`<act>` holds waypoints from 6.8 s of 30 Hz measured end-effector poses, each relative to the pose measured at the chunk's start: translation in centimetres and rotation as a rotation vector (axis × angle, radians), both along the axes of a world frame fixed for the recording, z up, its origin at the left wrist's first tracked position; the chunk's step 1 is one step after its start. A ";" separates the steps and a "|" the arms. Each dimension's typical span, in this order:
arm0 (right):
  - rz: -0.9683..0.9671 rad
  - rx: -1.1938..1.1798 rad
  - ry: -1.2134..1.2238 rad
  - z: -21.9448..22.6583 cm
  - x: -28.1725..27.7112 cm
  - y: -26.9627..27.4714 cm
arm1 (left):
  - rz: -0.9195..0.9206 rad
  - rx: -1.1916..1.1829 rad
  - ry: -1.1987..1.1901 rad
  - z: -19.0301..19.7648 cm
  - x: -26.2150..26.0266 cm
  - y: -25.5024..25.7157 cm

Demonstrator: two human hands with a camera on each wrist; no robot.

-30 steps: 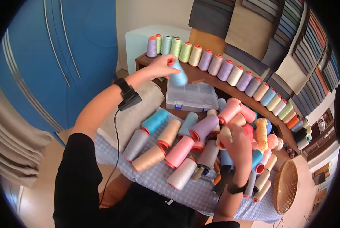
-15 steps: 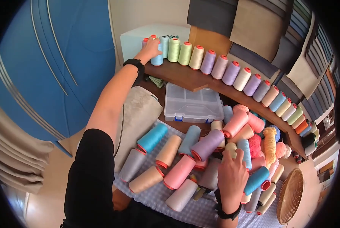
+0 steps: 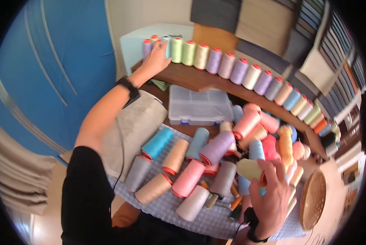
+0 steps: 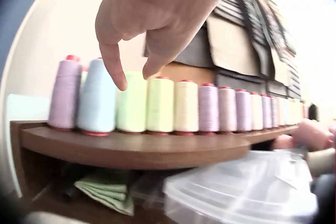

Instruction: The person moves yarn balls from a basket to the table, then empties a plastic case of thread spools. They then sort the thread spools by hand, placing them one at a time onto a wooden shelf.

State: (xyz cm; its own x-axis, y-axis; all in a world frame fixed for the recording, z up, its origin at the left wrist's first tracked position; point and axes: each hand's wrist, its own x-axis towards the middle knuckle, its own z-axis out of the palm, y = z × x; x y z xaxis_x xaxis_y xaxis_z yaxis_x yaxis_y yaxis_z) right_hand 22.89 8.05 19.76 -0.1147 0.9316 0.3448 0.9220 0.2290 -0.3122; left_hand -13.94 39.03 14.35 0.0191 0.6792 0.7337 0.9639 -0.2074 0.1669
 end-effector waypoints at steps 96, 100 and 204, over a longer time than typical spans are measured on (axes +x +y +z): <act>0.360 0.641 1.303 -0.6 6.0 3.8 | -0.965 -0.980 -0.765 5.3 15.7 -26.3; 0.250 0.395 0.647 -1.9 3.1 4.2 | -1.425 -0.899 -1.332 5.9 16.0 -26.9; 0.189 0.059 0.338 0.7 6.5 -0.8 | -0.543 -1.274 -0.263 2.3 16.4 -13.5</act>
